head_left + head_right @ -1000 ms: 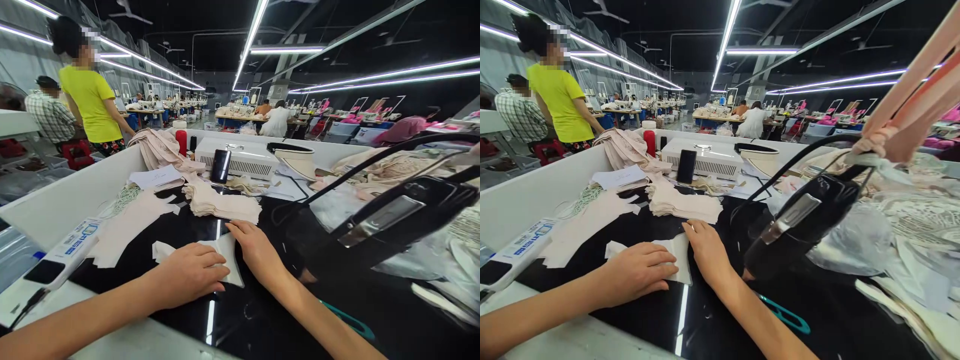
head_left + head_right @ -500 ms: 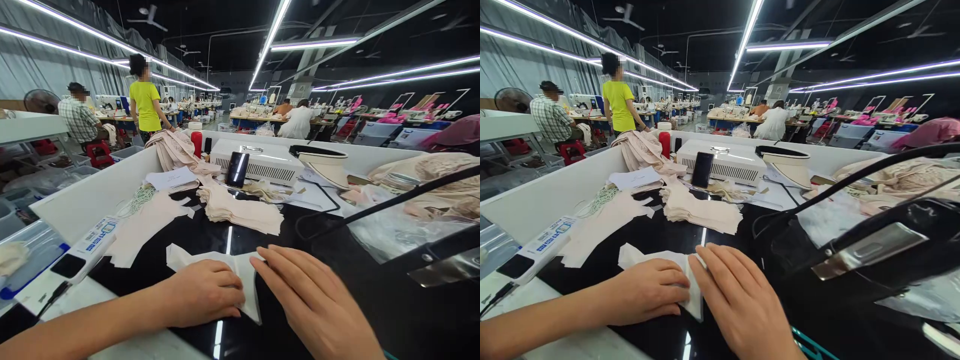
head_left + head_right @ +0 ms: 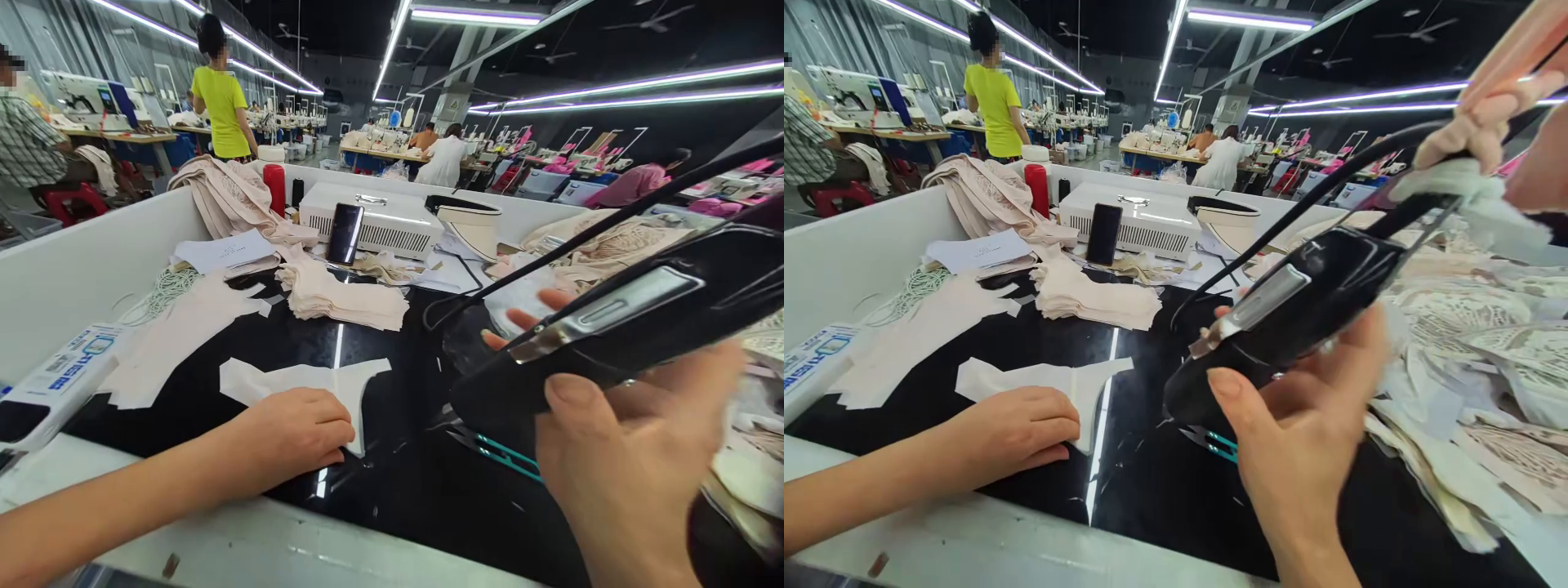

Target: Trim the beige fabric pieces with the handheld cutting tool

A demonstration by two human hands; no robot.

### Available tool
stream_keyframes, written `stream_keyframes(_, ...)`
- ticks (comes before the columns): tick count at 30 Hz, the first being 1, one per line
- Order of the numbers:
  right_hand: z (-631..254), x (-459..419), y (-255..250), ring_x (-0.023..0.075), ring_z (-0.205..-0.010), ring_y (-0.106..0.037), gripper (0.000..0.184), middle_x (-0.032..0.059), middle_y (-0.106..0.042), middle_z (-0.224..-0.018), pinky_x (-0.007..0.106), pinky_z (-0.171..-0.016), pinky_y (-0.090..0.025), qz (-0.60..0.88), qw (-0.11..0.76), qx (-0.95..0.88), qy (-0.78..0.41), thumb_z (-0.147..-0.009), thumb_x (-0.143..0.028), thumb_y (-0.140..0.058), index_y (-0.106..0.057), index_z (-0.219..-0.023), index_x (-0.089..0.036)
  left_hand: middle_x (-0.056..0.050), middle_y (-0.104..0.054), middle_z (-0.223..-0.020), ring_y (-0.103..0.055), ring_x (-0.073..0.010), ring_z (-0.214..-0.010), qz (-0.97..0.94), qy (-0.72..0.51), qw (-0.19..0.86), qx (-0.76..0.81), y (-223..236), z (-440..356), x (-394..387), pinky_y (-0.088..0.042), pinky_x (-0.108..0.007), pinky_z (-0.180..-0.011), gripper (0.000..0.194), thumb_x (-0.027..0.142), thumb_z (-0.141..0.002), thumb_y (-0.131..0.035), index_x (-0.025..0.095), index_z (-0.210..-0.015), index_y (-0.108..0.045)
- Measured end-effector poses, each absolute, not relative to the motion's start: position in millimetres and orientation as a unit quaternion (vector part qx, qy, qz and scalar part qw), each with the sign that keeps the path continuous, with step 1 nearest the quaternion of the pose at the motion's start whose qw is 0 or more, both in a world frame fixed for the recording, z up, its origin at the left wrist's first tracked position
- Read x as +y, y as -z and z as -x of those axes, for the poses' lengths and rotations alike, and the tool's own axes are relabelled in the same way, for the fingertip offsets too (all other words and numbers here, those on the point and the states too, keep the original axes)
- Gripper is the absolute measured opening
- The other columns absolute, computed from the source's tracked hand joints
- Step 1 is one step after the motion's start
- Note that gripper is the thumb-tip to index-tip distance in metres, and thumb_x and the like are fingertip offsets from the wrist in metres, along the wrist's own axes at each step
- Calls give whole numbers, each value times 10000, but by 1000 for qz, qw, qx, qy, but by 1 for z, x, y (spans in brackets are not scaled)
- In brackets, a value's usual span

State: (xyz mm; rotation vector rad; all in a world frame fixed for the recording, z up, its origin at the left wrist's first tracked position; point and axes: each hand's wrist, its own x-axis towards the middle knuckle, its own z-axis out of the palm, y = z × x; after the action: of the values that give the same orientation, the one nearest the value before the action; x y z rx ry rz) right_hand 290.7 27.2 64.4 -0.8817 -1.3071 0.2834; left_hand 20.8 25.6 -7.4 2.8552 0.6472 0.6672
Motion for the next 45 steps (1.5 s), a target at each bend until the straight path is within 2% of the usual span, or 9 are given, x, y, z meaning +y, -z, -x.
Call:
stream_keyframes(4, -265, 27, -65, 209, -702, -724, 357, -10, -733, -965, 403, -643, -661, 380, 717, -556, -183, -794, -348, -852, -616, -1059, -310, -61, -718, -989, -679, -213, -944, -964, -209, 17, 165, 12, -29, 26, -538, -330, -920, 45, 164, -1027, -609, 149, -1005, -645)
stream_keyframes(7, -254, 28, -71, 174, -663, -678, 359, -33, -708, -920, 353, -622, -625, 376, 716, -560, -183, -799, -248, -852, -584, -1033, -299, -69, -713, -952, -671, -205, -921, -968, -195, -8, 155, 9, -33, 25, -540, -321, -908, 139, 98, -1036, -536, 156, -976, -647)
stream_keyframes(11, -246, 23, -73, 147, -619, -639, 372, -40, -692, -867, 318, -585, -588, 388, 698, -565, -209, -773, -245, -880, -584, -996, -288, -74, -704, -932, -661, -200, -883, -970, -184, -15, 158, 8, -35, 22, -551, -322, -876, 217, 28, -1009, -496, 170, -944, -646)
stream_keyframes(14, -239, 15, -69, 146, -593, -622, 375, -35, -677, -828, 314, -519, -575, 355, 709, -553, -257, -785, -307, -876, -608, -1046, -290, -72, -704, -930, -655, -195, -862, -967, -192, 17, 169, 11, -36, 22, -551, -317, -854, 208, 44, -1013, -505, 164, -916, -646)
stream_keyframes(18, -229, 4, -63, 137, -565, -611, 465, -30, -629, -808, 288, -454, -556, 307, 711, -547, -318, -822, -412, -854, -616, -1208, -308, -51, -726, -985, -666, -180, -905, -931, -250, 141, 226, 12, -37, 22, -536, -287, -862, 134, 92, -1003, -577, 161, -926, -662)
stream_keyframes(23, -217, 2, -58, 129, -552, -607, 443, -30, -592, -821, 282, -471, -558, 261, 713, -554, -341, -860, -384, -826, -611, -1246, -369, -37, -743, -1009, -677, -171, -927, -889, -294, 239, 259, 11, -36, 22, -522, -262, -869, 125, 57, -947, -624, 166, -925, -681)
stream_keyframes(32, -208, 7, -50, 159, -575, -601, 452, -13, -560, -837, 302, -471, -540, 261, 704, -568, -336, -886, -406, -788, -598, -1297, -401, -38, -731, -956, -668, -176, -906, -887, -303, 243, 251, 12, -39, 23, -525, -257, -861, 123, 57, -925, -630, 165, -911, -687)
stream_keyframes(42, -206, 9, -50, 160, -573, -590, 452, -17, -592, -815, 298, -463, -524, 249, 718, -561, -328, -867, -363, -813, -618, -1274, -362, -46, -718, -984, -660, -188, -916, -897, -272, 213, 275, 10, -38, 25, -524, -289, -858, 156, 156, -1055, -528, 165, -999, -673)
stream_keyframes(45, -206, 8, -51, 155, -564, -571, 450, -17, -588, -810, 300, -464, -526, 252, 717, -564, -323, -867, -367, -813, -615, -1271, -358, -27, -699, -950, -642, -191, -902, -898, -253, 202, 298, 9, -39, 27, -520, -301, -849, 105, 161, -1047, -561, 171, -987, -646)
